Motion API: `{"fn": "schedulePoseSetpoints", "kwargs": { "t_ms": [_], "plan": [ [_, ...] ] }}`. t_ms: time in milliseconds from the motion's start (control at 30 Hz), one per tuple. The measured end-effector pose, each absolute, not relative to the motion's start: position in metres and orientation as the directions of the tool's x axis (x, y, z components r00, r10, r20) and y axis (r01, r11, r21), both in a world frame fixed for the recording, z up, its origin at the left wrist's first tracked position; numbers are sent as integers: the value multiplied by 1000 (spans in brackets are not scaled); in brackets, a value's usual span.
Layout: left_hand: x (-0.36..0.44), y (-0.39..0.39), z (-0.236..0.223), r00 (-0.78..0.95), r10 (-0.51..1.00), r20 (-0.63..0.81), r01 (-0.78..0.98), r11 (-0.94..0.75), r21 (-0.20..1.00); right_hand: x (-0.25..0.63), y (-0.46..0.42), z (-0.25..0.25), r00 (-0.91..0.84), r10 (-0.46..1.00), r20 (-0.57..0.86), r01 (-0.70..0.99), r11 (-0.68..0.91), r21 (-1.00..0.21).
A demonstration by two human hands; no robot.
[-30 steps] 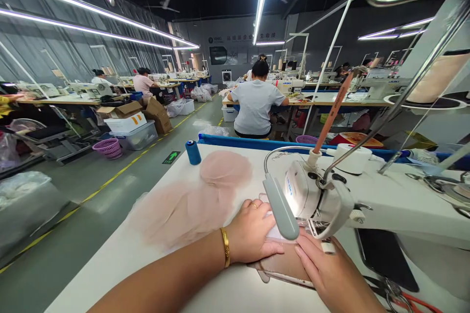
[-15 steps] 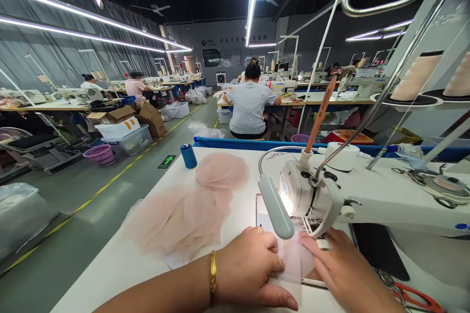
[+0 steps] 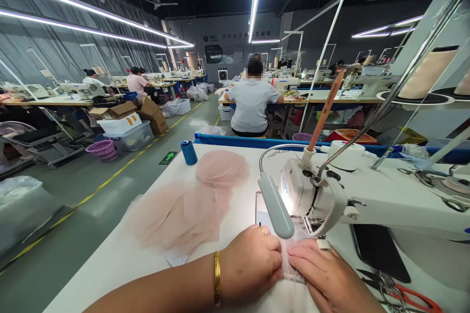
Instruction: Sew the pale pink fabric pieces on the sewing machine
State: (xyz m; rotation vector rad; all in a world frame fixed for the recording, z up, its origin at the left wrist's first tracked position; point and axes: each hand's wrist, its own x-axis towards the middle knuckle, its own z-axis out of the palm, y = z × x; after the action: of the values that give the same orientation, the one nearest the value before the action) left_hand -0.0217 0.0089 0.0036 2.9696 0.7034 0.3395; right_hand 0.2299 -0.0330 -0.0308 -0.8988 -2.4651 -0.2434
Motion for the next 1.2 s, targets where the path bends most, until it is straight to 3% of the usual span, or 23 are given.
{"fn": "schedulePoseSetpoints", "kwargs": {
  "t_ms": [233,533,767,1033,1200],
  "plan": [
    [-22,7,3,859,466,212,450,-885,122,218,-32,-11,-591,506,628,656,755,9],
    [-23,19,5,817,547,183,527,-836,151,228,-25,-41,-576,601,554,741,670,44],
    [-26,10,0,881,423,213,400,-905,144,222,-32,-19,-628,431,648,621,780,83],
    [-26,16,-5,848,463,257,445,-886,128,217,-31,-16,-565,515,644,704,709,51],
    [-24,16,-6,873,401,279,394,-915,82,216,-32,-12,-609,449,654,645,760,79]
  ]
}}
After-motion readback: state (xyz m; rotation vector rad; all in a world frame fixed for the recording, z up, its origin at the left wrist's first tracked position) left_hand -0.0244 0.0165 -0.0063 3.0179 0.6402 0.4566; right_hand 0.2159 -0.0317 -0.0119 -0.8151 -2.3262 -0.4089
